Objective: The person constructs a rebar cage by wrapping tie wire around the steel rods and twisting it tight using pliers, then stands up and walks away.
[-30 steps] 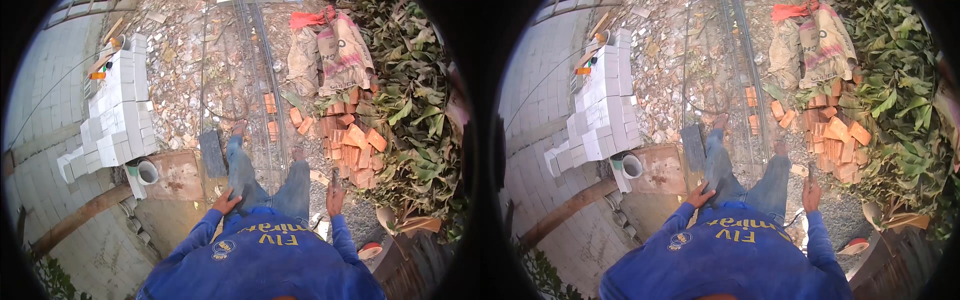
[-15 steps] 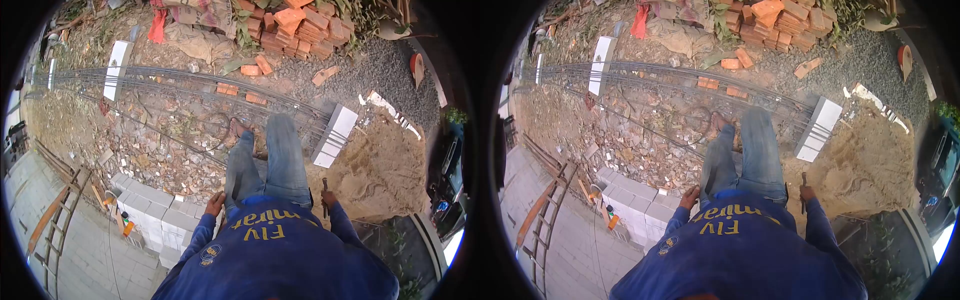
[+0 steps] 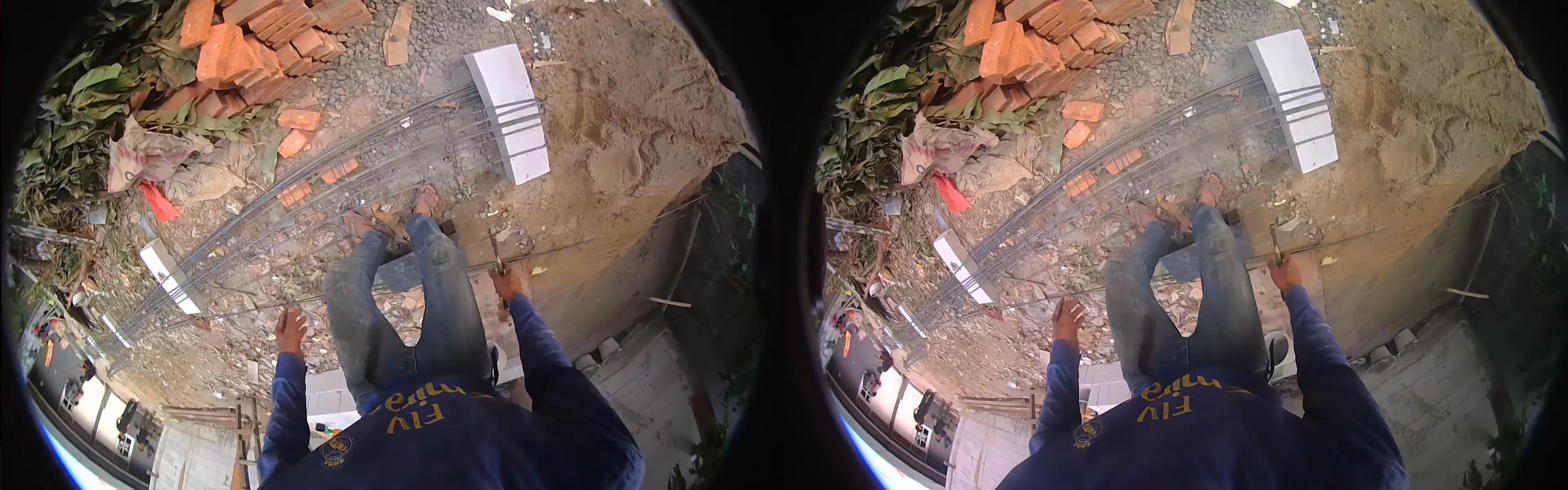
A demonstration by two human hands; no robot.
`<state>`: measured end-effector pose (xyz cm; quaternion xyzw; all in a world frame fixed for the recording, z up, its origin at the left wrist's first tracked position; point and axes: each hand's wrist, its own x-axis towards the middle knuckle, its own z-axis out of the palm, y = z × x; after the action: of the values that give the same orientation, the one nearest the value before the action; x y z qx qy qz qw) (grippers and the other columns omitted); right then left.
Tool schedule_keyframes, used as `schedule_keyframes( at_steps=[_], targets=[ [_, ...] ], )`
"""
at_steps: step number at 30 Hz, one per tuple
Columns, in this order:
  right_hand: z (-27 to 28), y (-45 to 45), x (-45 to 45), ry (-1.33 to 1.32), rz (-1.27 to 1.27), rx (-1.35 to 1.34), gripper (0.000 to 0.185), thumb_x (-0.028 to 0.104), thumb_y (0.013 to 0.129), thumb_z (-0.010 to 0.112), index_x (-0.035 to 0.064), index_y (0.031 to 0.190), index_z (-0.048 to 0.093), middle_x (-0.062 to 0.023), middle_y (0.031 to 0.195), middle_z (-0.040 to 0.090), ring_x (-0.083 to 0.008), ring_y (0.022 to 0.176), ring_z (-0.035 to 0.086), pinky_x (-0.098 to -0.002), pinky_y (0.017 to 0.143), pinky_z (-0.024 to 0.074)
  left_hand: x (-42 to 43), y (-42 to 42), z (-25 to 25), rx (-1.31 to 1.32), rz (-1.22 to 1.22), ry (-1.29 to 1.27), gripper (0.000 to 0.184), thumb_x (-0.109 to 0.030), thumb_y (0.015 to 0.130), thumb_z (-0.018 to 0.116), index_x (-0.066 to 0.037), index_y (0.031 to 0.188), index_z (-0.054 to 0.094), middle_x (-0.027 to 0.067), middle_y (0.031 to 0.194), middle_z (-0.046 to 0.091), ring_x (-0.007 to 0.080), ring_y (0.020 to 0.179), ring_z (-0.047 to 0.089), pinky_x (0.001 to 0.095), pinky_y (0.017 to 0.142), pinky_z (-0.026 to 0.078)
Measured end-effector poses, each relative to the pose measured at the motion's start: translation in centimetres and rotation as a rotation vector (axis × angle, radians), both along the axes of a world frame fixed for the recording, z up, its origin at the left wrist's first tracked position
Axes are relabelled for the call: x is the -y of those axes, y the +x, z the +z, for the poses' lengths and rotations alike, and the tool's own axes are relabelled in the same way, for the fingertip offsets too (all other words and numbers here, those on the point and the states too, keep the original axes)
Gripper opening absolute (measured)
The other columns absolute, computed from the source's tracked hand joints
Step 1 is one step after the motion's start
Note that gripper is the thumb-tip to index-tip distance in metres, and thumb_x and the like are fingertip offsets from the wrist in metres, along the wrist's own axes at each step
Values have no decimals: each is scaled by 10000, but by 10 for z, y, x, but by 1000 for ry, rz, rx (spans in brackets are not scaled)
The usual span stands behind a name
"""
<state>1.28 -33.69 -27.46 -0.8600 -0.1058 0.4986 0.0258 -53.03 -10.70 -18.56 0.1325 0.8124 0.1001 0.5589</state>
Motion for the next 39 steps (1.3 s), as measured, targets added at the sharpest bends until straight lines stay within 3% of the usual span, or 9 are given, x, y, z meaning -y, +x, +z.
schedule_keyframes(
  at_steps=[2, 5, 12, 17, 20, 24, 29, 34, 39],
  targets=[
    [-35, 1, 4, -11, -6, 38, 559, 363, 848, 687, -26, 1235, 583, -278, 1153, 654, -394, 1098, 635, -455, 924, 491, -64, 80, -21, 98, -156, 36, 664, -501, 917, 655, -86, 1414, 503, 126, 1343, 587, 241, 1153, 604, 383, 960, 471],
    [-152, -7, 44, 97, 98, 217, 567, 416, 851, 696, -5, 1211, 575, -234, 1034, 678, -381, 1002, 655, -452, 846, 499, -109, 163, -98, 252, -327, 83, 600, -458, 969, 597, -82, 1426, 493, 134, 1356, 579, 232, 1179, 587, 385, 998, 456],
    [-309, -2, 25, -127, 240, 189, 641, 411, 860, 693, 76, 1372, 500, -221, 1215, 618, -388, 1122, 603, -464, 909, 491, -128, 252, -276, 478, -436, 139, 503, -365, 1019, 549, -64, 1417, 491, 140, 1361, 569, 215, 1186, 576, 377, 998, 456],
    [-379, 6, 15, 39, 670, 468, 611, 359, 870, 695, 242, 1428, 473, -83, 1115, 571, -302, 1056, 552, -475, 931, 414, -150, 284, -298, 664, -307, 217, 534, -335, 1029, 530, -5, 1440, 442, 172, 1342, 567, 231, 1176, 577, 370, 965, 472],
    [-419, 14, 14, 80, 723, 589, 584, 319, 881, 681, 251, 1423, 476, -78, 1146, 565, -295, 1088, 531, -470, 965, 381, -151, 298, -266, 723, -298, 574, 596, -340, 1030, 509, 32, 1470, 358, 207, 1347, 545, 265, 1175, 578, 381, 972, 480],
    [-461, 14, 19, 302, 551, 652, 587, 181, 840, 714, 249, 1388, 515, -96, 1224, 557, -309, 1125, 532, -473, 950, 404, -123, 283, -237, 842, -312, 841, 664, -364, 1016, 513, 39, 1493, 288, 216, 1357, 517, 308, 1166, 580, 397, 976, 486],
    [-453, -9, 24, 394, 264, 791, 381, 291, 917, 629, 197, 1286, 617, -118, 1198, 603, -334, 1135, 553, -464, 926, 442, -88, 270, -215, 900, -428, 1050, 596, -308, 1012, 531, 33, 1462, 343, 195, 1327, 547, 294, 1147, 593, 378, 955, 491],
    [-464, -10, 6, 783, -396, 391, 429, 394, 992, 533, 58, 1230, 655, -167, 1055, 693, -307, 1030, 626, -405, 876, 481, -86, 278, -231, 452, -821, 1046, 396, -247, 1024, 548, 2, 1331, 562, 112, 1244, 637, 189, 1112, 617, 318, 955, 474],
    [-449, -7, -60, 952, -956, -342, 676, 595, 992, 425, 91, 1442, 442, -203, 1307, 563, -319, 1051, 613, -434, 839, 500, -102, 303, -273, 269, -1334, 1009, 415, -281, 1012, 554, -16, 1330, 589, 131, 1299, 629, 242, 1216, 566, 358, 1053, 414]
  ],
)
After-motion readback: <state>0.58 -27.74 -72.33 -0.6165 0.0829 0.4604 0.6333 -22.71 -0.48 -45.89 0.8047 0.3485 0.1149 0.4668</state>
